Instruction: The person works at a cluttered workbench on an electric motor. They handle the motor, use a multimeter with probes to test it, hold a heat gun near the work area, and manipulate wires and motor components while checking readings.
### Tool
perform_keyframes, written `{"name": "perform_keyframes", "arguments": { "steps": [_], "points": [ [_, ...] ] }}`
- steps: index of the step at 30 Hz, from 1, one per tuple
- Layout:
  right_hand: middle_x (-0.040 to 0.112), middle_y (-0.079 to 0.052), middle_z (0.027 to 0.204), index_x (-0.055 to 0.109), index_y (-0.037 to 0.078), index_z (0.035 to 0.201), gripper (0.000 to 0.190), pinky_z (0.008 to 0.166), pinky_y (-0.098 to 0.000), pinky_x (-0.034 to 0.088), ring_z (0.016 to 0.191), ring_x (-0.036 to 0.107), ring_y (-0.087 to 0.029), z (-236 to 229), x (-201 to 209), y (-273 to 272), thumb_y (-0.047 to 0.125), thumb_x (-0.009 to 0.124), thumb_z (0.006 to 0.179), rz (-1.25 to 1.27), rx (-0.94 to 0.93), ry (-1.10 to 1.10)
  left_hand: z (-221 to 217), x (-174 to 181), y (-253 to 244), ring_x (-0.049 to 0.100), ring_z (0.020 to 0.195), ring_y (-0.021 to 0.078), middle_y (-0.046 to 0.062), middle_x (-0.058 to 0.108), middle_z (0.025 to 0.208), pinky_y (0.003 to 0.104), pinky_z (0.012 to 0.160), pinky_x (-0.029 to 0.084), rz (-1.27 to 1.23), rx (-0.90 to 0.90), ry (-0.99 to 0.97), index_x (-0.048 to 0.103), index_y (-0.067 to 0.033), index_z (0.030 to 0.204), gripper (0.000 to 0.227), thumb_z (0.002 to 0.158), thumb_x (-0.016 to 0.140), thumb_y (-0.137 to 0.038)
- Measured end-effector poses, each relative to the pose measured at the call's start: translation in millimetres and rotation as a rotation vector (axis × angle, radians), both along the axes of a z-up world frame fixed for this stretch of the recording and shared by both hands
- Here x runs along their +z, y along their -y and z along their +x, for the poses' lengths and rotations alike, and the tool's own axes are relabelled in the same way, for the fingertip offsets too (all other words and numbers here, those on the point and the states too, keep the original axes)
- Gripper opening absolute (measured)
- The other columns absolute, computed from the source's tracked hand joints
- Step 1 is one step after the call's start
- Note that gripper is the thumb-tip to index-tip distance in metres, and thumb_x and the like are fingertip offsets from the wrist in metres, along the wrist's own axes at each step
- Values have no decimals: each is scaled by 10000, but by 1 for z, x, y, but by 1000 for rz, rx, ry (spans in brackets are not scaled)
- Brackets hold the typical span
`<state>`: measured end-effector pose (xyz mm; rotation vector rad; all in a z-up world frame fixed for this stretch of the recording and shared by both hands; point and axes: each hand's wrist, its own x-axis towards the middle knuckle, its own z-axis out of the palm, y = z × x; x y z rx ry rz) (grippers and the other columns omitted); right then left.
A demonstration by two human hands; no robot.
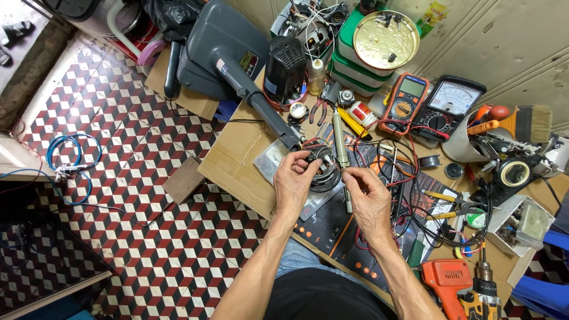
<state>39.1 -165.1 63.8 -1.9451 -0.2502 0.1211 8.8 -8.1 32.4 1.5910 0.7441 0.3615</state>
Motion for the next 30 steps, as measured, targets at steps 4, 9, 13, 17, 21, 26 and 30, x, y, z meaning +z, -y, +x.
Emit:
{"name": "perform_keyframes", "arguments": {
  "steps": [4, 9, 13, 17, 21, 26, 30],
  "points": [
    [709, -31, 927, 748, 16, 1069, 152, 724, -240, 502, 810, 618, -95, 0, -8, 1, 118, 702, 966, 26, -22, -93, 1, 5, 0, 552, 688, 82, 11, 624, 811, 239, 624, 517, 102, 21, -81, 740, -40, 1070, 342, 800, 865, -208],
    [730, -37, 915, 715, 2, 1095, 165, 759, -223, 536, 839, 670, -87, 3, -15, 3, 124, 672, 992, 176, -63, -234, -4, -5, -5, 607, 769, 76, -1, 668, 919, 241, 704, 535, 40, 5, 69, 760, -54, 1071, 270, 855, 808, -209],
    [735, -43, 948, 691, -12, 1112, 178, 776, -223, 559, 865, 710, -100, 7, -17, 6, 115, 654, 994, 276, -43, -230, -10, -18, -10, 598, 828, 89, 23, 636, 938, 244, 728, 521, -43, -25, 122, 772, -54, 1116, 245, 925, 748, -206],
    [763, -94, 1001, 695, -32, 1154, 213, 775, -238, 571, 896, 736, -136, 9, -17, 9, 118, 629, 1020, 328, -53, -258, -20, -33, -13, 632, 907, 82, 11, 676, 1006, 230, 770, 528, -123, -24, 110, 725, -71, 1210, 287, 993, 649, -242],
    [773, -114, 1058, 700, -26, 1170, 236, 768, -250, 592, 918, 755, -153, 10, -18, 12, 132, 604, 1024, 331, -56, -253, -33, -43, -10, 611, 888, 78, 18, 683, 1001, 225, 752, 519, -144, 5, 48, 689, -63, 1268, 319, 1006, 641, -237],
    [776, -116, 1046, 685, -36, 1128, 213, 768, -257, 590, 908, 750, -157, 8, -28, 17, 130, 615, 1015, 361, -97, -283, -52, -31, 12, 571, 787, 72, -10, 670, 907, 218, 676, 481, -138, -8, 4, 716, -63, 1232, 295, 996, 649, -227],
    [768, -114, 1010, 664, -40, 1084, 192, 777, -263, 583, 906, 753, -155, 7, -30, 20, 131, 638, 1001, 366, -135, -292, -63, -27, 34, 517, 682, 82, -7, 632, 804, 234, 590, 438, -160, -88, -88, 743, -64, 1207, 282, 985, 657, -217]
  ]
}}
